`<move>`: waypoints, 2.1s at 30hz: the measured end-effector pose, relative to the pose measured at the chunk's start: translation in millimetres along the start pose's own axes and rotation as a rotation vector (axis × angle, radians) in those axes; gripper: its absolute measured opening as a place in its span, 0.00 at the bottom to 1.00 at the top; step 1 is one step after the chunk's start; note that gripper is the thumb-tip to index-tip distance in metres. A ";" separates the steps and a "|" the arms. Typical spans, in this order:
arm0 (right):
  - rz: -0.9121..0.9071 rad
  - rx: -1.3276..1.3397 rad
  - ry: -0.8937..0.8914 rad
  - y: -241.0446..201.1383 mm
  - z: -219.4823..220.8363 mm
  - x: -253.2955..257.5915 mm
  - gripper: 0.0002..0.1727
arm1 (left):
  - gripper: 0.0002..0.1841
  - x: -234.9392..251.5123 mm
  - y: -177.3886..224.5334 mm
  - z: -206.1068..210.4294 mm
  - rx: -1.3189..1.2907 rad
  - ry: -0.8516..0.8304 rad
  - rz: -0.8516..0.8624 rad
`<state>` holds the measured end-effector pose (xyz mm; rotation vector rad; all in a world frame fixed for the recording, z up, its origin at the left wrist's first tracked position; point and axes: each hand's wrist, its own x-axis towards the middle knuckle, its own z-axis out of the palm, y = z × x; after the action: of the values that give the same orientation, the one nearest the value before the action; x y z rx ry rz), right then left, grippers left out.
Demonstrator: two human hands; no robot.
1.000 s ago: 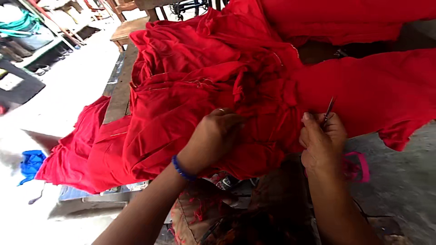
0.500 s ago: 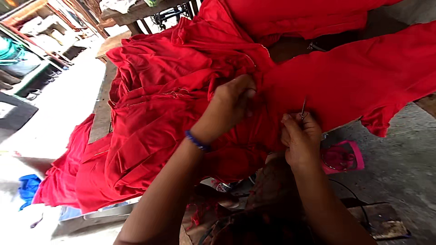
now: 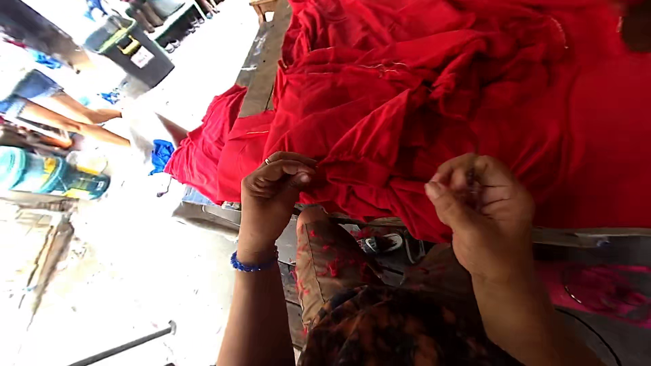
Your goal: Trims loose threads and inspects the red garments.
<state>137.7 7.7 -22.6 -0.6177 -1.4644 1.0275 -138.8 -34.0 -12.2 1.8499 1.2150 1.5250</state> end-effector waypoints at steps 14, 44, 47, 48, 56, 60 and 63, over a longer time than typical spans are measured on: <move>-0.069 -0.300 -0.026 18.6 41.4 13.2 0.31 | 0.03 9.6 17.0 47.3 0.232 0.126 -0.151; 0.151 0.317 0.087 11.1 40.2 -5.3 0.13 | 0.10 -14.5 23.4 83.3 0.024 0.190 0.174; 0.088 0.269 0.030 9.3 41.8 -8.9 0.10 | 0.07 -15.5 27.6 87.1 0.085 0.254 0.204; 0.074 0.259 0.018 8.8 42.4 -9.8 0.10 | 0.05 -15.9 27.9 88.0 0.091 0.273 0.200; -0.128 -0.029 0.066 8.6 40.8 -7.5 0.04 | 0.08 -20.2 36.8 90.8 -0.265 0.206 -0.085; -0.318 -0.513 0.117 2.0 29.0 -8.2 0.15 | 0.09 -18.5 44.1 96.4 -0.606 0.210 -0.228; -0.396 -0.768 0.128 -5.6 22.5 -16.7 0.15 | 0.09 -18.0 47.8 98.9 -0.628 0.225 -0.203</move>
<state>119.9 -14.6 -24.4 -0.8611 -1.7649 0.0879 -29.5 -55.2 -12.7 1.1417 0.8389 1.7677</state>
